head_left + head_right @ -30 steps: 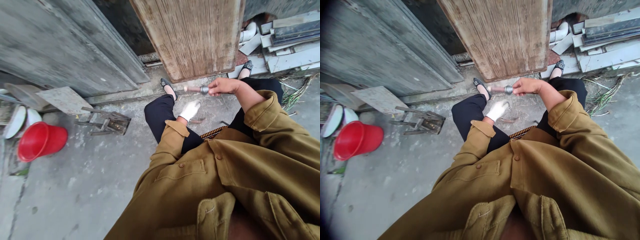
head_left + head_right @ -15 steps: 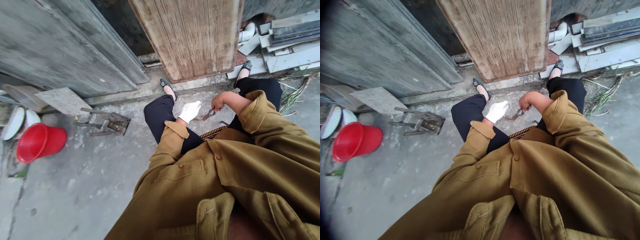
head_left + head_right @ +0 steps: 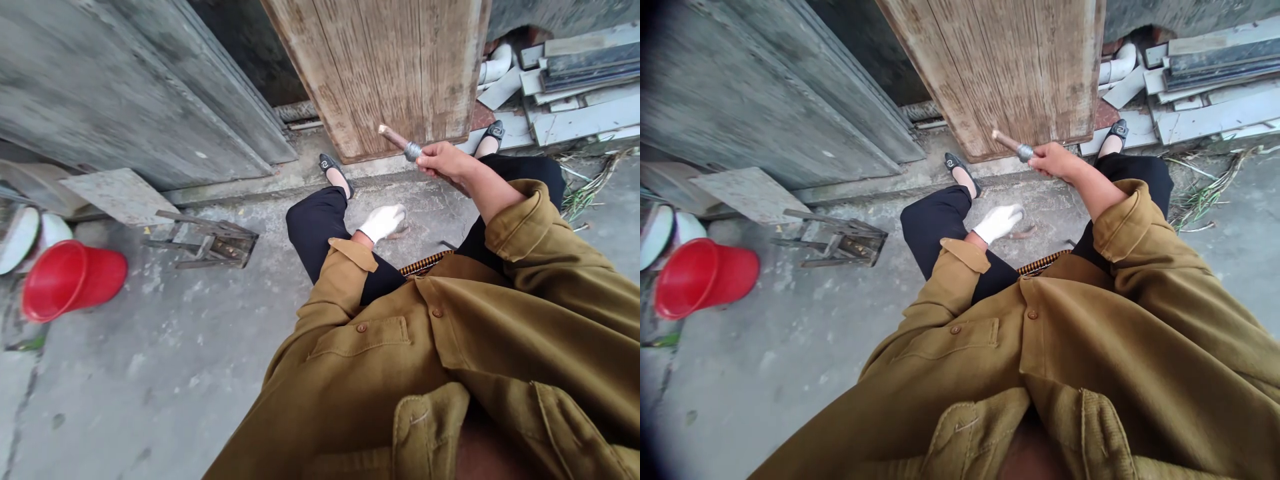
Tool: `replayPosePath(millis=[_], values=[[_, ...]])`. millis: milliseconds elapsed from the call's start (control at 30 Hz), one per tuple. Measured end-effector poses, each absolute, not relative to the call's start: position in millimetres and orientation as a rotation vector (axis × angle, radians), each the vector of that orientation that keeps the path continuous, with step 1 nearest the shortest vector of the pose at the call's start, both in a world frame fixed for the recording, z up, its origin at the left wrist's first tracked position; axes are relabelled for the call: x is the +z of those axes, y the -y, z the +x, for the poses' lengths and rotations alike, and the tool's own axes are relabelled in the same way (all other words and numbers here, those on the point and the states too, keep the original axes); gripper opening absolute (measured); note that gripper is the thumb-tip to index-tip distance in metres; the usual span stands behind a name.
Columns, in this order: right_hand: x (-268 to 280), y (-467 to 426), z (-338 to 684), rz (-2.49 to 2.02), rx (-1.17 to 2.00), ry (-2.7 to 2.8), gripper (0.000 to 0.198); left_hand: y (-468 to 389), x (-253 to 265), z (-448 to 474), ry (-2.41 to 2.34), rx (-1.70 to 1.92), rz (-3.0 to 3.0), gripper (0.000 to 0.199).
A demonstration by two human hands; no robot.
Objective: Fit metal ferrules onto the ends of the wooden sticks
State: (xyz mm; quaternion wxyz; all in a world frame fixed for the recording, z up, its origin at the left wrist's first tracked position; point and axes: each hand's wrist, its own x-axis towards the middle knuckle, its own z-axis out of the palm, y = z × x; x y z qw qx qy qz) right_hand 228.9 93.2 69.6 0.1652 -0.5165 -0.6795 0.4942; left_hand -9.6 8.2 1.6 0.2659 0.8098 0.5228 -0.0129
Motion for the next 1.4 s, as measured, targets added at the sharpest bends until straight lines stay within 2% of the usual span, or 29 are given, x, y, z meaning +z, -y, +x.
replayPosePath(millis=[133, 200, 267, 367, 400, 500, 567, 633, 833, 967, 1067, 1133, 1200, 1233, 1300, 1367, 1400], values=[[59.3, -98.6, 221.3, -1.941, 0.860, 2.499, 0.032, -2.6, 5.5, -6.8, -1.354, -0.205, 2.337, 0.037], [52.4, -95.9, 216.6, -1.975, 0.810, 2.811, 0.035, -0.9, 7.4, -6.3, -1.359, -0.264, 2.426, 0.039], [45.3, -89.2, 212.1, -1.908, 1.039, 3.036, 0.029, 0.0, 9.0, -6.6, -1.376, -0.278, 2.462, 0.039], [38.5, -75.7, 204.8, -1.727, 1.613, 3.120, 0.011, 0.2, 12.1, -8.0, -1.442, -0.277, 2.447, 0.041], [38.2, -71.9, 202.6, -1.646, 1.792, 3.097, 0.011, -0.2, 13.2, -8.6, -1.479, -0.275, 2.430, 0.041], [44.2, -67.8, 200.2, -1.282, 2.210, 2.984, 0.026, -2.7, 14.4, -10.4, -1.598, -0.243, 2.344, 0.042], [52.2, -72.3, 204.7, -1.014, 2.333, 2.832, 0.033, -5.5, 12.1, -11.0, -1.617, -0.181, 2.270, 0.040], [60.1, -79.7, 213.3, -0.906, 2.254, 2.621, 0.038, -8.7, 7.9, -10.8, -1.597, -0.124, 2.211, 0.038], [71.4, -84.6, 228.2, -1.031, 1.835, 2.020, 0.040, -12.3, -7.4, -10.5, -1.412, -0.067, 2.123, 0.039], [74.7, -80.5, 218.8, -1.321, 1.669, 1.896, 0.030, -9.0, -14.9, -10.1, -1.275, -0.075, 2.170, 0.037], [71.3, -82.5, 210.4, -1.697, 1.359, 2.144, 0.015, -6.8, -15.5, -8.5, -1.259, -0.132, 2.249, 0.039], [64.1, -82.1, 205.1, -1.845, 1.085, 2.504, 0.015, -5.3, -13.7, -7.3, -1.295, -0.221, 2.334, 0.040], [55.0, -77.7, 199.9, -1.842, 0.990, 2.874, 0.014, -3.8, -11.8, -6.3, -1.322, -0.290, 2.404, 0.039], [50.9, -74.0, 197.5, -1.798, 1.089, 3.011, 0.012, -3.0, -11.2, -6.1, -1.327, -0.301, 2.423, 0.039], [46.4, -66.1, 194.4, -1.602, 1.585, 3.123, 0.007, -2.3, -10.8, -6.1, -1.318, -0.268, 2.432, 0.038], [49.0, -60.7, 195.5, -1.279, 2.143, 2.988, 0.015, -3.3, -11.0, -7.2, -1.304, -0.184, 2.390, 0.036], [53.0, -60.2, 198.3, -1.127, 2.318, 2.865, 0.019, -4.5, -11.0, -8.2, -1.300, -0.134, 2.346, 0.035]])
